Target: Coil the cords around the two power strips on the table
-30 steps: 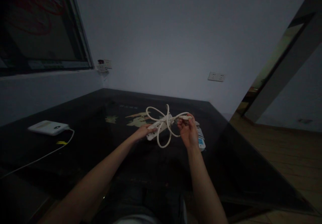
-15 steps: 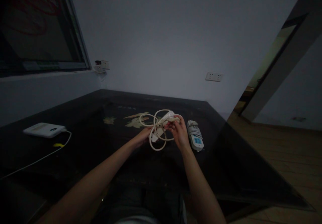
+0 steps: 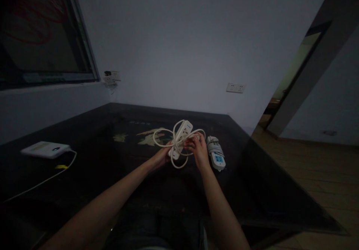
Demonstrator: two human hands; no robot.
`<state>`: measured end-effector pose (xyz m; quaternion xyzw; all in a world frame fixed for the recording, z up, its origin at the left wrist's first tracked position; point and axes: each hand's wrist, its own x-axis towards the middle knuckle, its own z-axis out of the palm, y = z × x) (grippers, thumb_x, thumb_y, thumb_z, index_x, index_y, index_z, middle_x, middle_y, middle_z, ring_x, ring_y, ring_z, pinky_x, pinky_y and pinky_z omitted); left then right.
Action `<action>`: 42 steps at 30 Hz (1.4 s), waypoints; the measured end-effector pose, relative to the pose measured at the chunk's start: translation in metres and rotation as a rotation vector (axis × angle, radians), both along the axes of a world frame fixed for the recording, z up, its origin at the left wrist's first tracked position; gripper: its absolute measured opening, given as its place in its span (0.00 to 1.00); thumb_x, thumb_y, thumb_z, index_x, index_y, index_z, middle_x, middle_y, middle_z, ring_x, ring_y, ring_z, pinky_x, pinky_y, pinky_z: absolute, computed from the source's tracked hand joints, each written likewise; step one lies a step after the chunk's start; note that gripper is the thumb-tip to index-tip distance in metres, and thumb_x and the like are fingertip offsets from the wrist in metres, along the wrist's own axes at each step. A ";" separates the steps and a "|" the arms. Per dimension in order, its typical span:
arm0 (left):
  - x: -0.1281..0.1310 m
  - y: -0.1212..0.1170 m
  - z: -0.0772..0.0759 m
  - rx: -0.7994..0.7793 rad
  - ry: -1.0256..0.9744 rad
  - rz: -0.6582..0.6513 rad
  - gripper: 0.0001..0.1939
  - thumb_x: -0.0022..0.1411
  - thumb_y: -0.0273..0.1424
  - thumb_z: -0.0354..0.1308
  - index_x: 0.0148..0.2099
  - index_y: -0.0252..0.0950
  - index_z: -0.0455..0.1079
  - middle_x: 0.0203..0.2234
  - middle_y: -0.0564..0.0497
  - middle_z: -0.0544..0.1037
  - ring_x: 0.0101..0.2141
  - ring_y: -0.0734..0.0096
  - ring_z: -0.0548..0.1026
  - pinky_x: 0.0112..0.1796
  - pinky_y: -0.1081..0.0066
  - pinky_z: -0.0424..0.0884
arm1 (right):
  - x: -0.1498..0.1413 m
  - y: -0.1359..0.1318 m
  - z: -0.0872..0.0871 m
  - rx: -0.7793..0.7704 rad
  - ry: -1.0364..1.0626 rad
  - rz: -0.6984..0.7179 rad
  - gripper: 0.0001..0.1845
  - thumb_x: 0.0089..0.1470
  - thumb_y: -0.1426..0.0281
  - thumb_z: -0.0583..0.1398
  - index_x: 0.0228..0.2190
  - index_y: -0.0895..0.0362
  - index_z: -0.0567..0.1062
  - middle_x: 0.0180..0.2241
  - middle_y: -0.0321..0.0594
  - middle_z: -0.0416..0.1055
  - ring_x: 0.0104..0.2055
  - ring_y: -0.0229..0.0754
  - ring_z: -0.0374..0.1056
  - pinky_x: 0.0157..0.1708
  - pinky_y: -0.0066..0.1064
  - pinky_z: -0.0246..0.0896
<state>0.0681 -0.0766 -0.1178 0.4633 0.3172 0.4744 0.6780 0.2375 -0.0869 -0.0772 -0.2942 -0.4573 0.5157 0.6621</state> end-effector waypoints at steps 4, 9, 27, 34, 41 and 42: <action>-0.003 -0.002 0.001 -0.004 -0.099 -0.017 0.35 0.54 0.38 0.64 0.61 0.48 0.55 0.41 0.50 0.74 0.31 0.73 0.75 0.29 0.73 0.71 | -0.003 -0.002 0.001 -0.029 -0.034 -0.003 0.21 0.47 0.57 0.64 0.40 0.51 0.67 0.28 0.32 0.75 0.25 0.38 0.73 0.24 0.28 0.69; -0.005 -0.001 -0.001 -0.008 -0.170 -0.039 0.40 0.50 0.34 0.68 0.62 0.45 0.53 0.41 0.49 0.76 0.31 0.71 0.76 0.31 0.72 0.71 | -0.005 -0.004 0.000 -0.039 -0.006 -0.012 0.21 0.46 0.56 0.65 0.40 0.50 0.67 0.28 0.32 0.75 0.24 0.39 0.74 0.25 0.31 0.71; -0.005 -0.007 0.006 -0.074 -0.248 -0.025 0.29 0.45 0.27 0.69 0.51 0.39 0.65 0.41 0.48 0.76 0.38 0.64 0.77 0.43 0.57 0.72 | -0.005 -0.002 -0.003 -0.062 -0.056 -0.036 0.23 0.40 0.62 0.68 0.40 0.52 0.70 0.29 0.31 0.72 0.27 0.35 0.71 0.27 0.26 0.70; -0.005 -0.005 0.002 -0.092 -0.299 -0.048 0.27 0.48 0.25 0.67 0.51 0.41 0.64 0.43 0.48 0.75 0.40 0.60 0.76 0.43 0.48 0.72 | -0.003 0.001 -0.005 -0.064 -0.111 -0.072 0.21 0.43 0.59 0.67 0.38 0.52 0.71 0.29 0.32 0.72 0.27 0.36 0.70 0.26 0.27 0.69; -0.004 -0.005 0.004 -0.112 -0.312 -0.028 0.24 0.50 0.24 0.64 0.50 0.40 0.64 0.41 0.48 0.75 0.39 0.60 0.76 0.43 0.49 0.72 | 0.000 0.004 -0.009 -0.072 -0.182 -0.088 0.21 0.42 0.56 0.66 0.36 0.54 0.73 0.25 0.32 0.71 0.26 0.35 0.68 0.28 0.28 0.68; -0.004 -0.006 0.006 -0.119 -0.308 -0.025 0.23 0.50 0.24 0.63 0.49 0.39 0.64 0.40 0.48 0.75 0.39 0.61 0.76 0.44 0.49 0.71 | 0.000 0.005 -0.009 -0.074 -0.184 -0.090 0.21 0.42 0.56 0.67 0.36 0.55 0.73 0.25 0.32 0.71 0.26 0.35 0.68 0.27 0.28 0.68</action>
